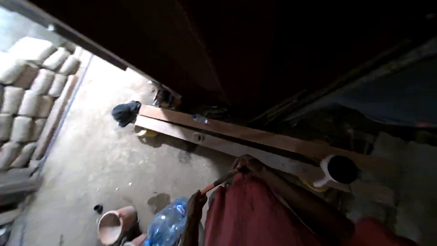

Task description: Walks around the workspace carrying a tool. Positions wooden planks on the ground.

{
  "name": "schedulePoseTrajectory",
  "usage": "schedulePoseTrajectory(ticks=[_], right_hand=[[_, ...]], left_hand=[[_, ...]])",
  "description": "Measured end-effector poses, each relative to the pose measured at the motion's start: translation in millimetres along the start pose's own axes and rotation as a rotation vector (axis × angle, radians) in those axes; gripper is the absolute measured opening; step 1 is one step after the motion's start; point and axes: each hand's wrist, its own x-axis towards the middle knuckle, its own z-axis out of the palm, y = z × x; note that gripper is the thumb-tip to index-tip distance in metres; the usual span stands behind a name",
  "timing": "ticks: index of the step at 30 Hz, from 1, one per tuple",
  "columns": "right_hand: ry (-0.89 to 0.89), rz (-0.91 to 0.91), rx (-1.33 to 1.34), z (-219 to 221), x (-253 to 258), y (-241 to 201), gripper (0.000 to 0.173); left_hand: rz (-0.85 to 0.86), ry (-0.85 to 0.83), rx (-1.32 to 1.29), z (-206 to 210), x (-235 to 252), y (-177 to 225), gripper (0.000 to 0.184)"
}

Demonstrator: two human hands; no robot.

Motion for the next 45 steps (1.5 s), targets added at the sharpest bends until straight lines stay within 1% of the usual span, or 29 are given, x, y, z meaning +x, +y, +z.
schedulePoseTrajectory(ticks=[3, 5, 8, 13, 16, 18, 19, 21, 23, 24, 28, 30, 32, 35, 39, 43, 45], right_hand=[[-0.01, 0.062, -0.016, -9, 1, -7, 0.025], [-0.032, 0.103, -0.081, -10, 6, -12, 0.026], [-0.07, 0.148, -0.159, -5, 26, -13, 0.025], [-0.113, 0.232, -0.253, 33, 72, -19, 0.026], [-0.156, 0.265, -0.316, 67, 114, -18, 0.026], [-0.15, 0.289, -0.336, 96, 149, -15, 0.026], [-0.139, 0.309, -0.348, 115, 166, -13, 0.026], [-0.126, 0.322, -0.369, 158, 204, -12, 0.028], [-0.149, 0.307, -0.372, 207, 242, -12, 0.03], [-0.171, 0.293, -0.363, 233, 259, -13, 0.029], [-0.315, 0.214, -0.297, 323, 324, -15, 0.03], [-0.353, 0.209, -0.231, 354, 348, -10, 0.03], [-0.395, 0.23, -0.156, 377, 372, -2, 0.029], [-0.415, 0.298, -0.146, 402, 404, -4, 0.03], [-0.39, 0.31, -0.216, 423, 448, -19, 0.032], [-0.358, 0.351, -0.25, 428, 496, -32, 0.031], [-0.383, 0.354, -0.261, 426, 526, -35, 0.033]], left_hand=[[-0.026, -0.005, -0.08, 6, -3, 0, 0.022], [-0.037, -0.004, -0.089, 4, -3, -5, 0.021], [-0.064, 0.046, -0.074, -6, 3, -13, 0.025], [-0.099, 0.087, -0.243, -41, 35, -18, 0.021], [-0.085, 0.101, -0.348, -73, 63, -7, 0.016], [-0.05, 0.099, -0.371, -105, 92, 1, 0.015], [-0.046, 0.101, -0.368, -125, 107, 1, 0.017], [-0.032, 0.124, -0.396, -165, 136, 9, 0.02], [-0.033, 0.167, -0.447, -210, 158, 22, 0.021], [-0.046, 0.184, -0.468, -235, 165, 28, 0.023], [-0.052, 0.209, -0.516, -326, 195, 59, 0.02], [-0.034, 0.239, -0.536, -360, 208, 73, 0.021], [-0.025, 0.294, -0.595, -385, 219, 82, 0.019], [-0.056, 0.337, -0.692, -402, 233, 86, 0.019], [-0.164, 0.311, -0.745, -402, 250, 88, 0.019], [-0.218, 0.292, -0.734, -406, 281, 100, 0.019], [-0.226, 0.317, -0.697, -413, 303, 118, 0.016]])
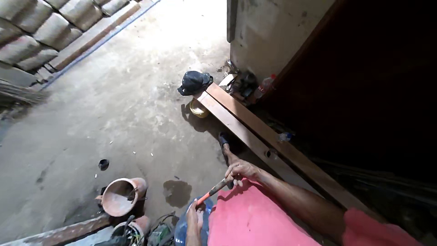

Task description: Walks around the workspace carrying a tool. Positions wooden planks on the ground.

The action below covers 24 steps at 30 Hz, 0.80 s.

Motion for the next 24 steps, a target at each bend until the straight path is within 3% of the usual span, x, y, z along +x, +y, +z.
schedulePoseTrajectory(ticks=[3, 12, 17, 24], right_hand=[[-0.054, 0.018, 0.038, -20, 33, -21, 0.034], [-0.089, 0.118, 0.033, -60, 127, -138, 0.035], [-0.087, 0.034, 0.148, -84, 149, -167, 0.035], [0.07, -0.006, 0.357, -96, 132, -173, 0.032]], left_hand=[[-0.024, 0.038, 0.051, 17, 14, 42, 0.026], [0.089, 0.115, 0.098, 78, 39, 180, 0.02], [0.025, 0.116, 0.122, 117, 40, 200, 0.025], [-0.079, 0.041, 0.276, 149, 38, 208, 0.029]])
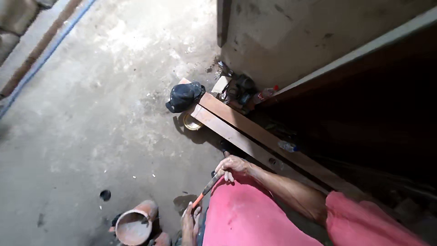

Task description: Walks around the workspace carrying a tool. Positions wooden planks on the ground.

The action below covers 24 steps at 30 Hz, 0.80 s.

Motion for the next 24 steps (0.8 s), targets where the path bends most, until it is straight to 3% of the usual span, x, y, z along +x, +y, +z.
schedulePoseTrajectory(ticks=[7, 14, 18, 24], right_hand=[[0.225, -0.228, 0.017, 5, -24, 28, 0.035], [0.338, -0.493, 0.257, 38, -49, 112, 0.035], [0.356, -0.537, 0.364, 53, -63, 164, 0.033], [0.39, -0.578, 0.357, 51, -78, 210, 0.034]], left_hand=[[0.159, -0.208, 0.362, -3, 25, 63, 0.032], [0.415, -0.289, 0.657, -6, 35, 126, 0.025], [0.472, -0.254, 0.732, -11, 27, 113, 0.021], [0.38, -0.222, 0.614, -23, 23, 59, 0.015]])
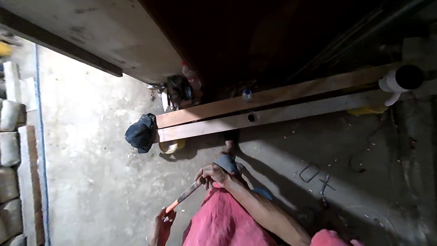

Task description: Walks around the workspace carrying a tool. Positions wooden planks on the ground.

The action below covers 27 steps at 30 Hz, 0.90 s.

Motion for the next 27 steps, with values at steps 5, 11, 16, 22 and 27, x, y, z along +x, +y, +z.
schedulePoseTrajectory(ticks=[5, 11, 16, 22, 27], right_hand=[[-0.032, -0.018, -0.046, -6, -12, -1, 0.033], [-0.068, 0.004, -0.212, -32, -10, -42, 0.035], [0.267, 0.044, -0.629, -112, 13, -106, 0.036], [0.507, 0.023, -1.372, -116, 141, -223, 0.05], [0.642, -0.097, -1.608, -102, 305, -288, 0.062]], left_hand=[[0.005, 0.129, -0.362, 38, -26, 10, 0.008], [0.136, 0.125, -0.736, 94, -19, 69, 0.023], [0.272, 0.007, -0.623, 144, -9, 130, 0.018], [0.257, -0.132, -0.466, 201, 28, 156, 0.037], [0.114, -0.258, -0.38, 246, 99, 158, 0.042]])
